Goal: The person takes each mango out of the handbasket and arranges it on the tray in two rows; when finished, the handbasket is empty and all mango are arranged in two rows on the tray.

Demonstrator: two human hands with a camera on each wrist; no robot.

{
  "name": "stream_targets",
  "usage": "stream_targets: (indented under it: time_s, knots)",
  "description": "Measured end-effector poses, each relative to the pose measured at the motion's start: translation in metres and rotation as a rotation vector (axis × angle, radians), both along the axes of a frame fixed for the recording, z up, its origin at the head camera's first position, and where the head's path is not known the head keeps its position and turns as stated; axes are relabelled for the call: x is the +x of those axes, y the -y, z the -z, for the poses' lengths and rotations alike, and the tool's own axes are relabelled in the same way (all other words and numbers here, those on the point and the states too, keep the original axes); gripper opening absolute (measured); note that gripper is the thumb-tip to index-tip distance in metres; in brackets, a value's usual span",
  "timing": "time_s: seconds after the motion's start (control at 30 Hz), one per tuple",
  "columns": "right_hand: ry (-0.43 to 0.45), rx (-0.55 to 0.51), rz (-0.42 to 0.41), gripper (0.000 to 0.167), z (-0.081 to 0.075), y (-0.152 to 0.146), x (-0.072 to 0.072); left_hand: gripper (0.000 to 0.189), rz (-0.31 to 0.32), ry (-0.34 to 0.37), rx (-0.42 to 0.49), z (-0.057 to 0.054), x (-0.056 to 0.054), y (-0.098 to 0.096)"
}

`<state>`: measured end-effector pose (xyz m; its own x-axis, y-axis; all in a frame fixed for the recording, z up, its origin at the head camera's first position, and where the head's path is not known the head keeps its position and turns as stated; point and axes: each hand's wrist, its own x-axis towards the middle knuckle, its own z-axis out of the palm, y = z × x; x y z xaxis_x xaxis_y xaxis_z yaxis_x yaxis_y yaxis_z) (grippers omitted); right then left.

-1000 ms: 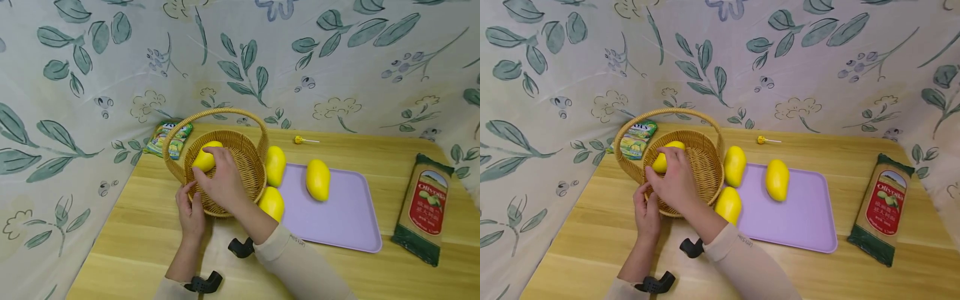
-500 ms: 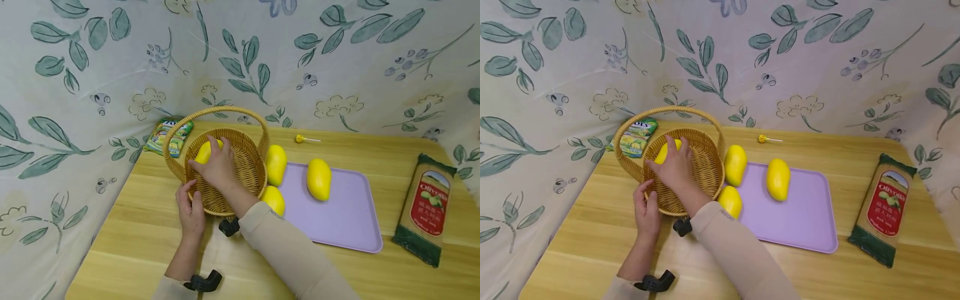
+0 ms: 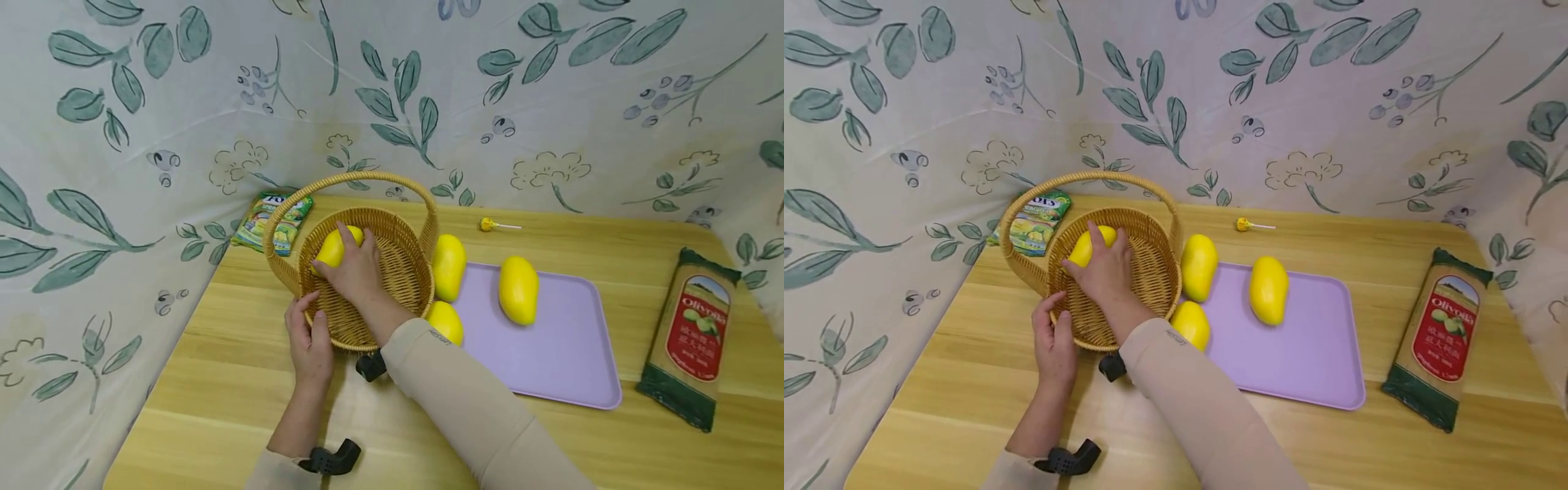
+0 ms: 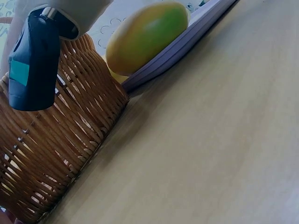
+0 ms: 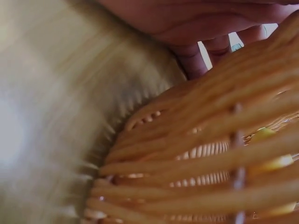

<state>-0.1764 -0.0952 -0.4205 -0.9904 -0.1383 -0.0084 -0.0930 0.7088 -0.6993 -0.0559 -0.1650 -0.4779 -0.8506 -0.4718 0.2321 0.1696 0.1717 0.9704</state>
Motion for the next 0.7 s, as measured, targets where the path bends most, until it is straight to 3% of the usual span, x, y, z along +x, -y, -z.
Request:
stream_targets:
  time_s: [0.5,0.7]
  knots:
    - [0.034,0.031,-0.116,0.077,0.0013,0.0014,0.0017,0.032,-0.003,-0.009,-0.017,-0.0011,-0.0008,-0.0001]
    - [0.040,0.023,-0.129,0.081,0.0011,0.0011,0.0014,0.033,-0.005,-0.009,-0.019,-0.0003,-0.0018,-0.0002]
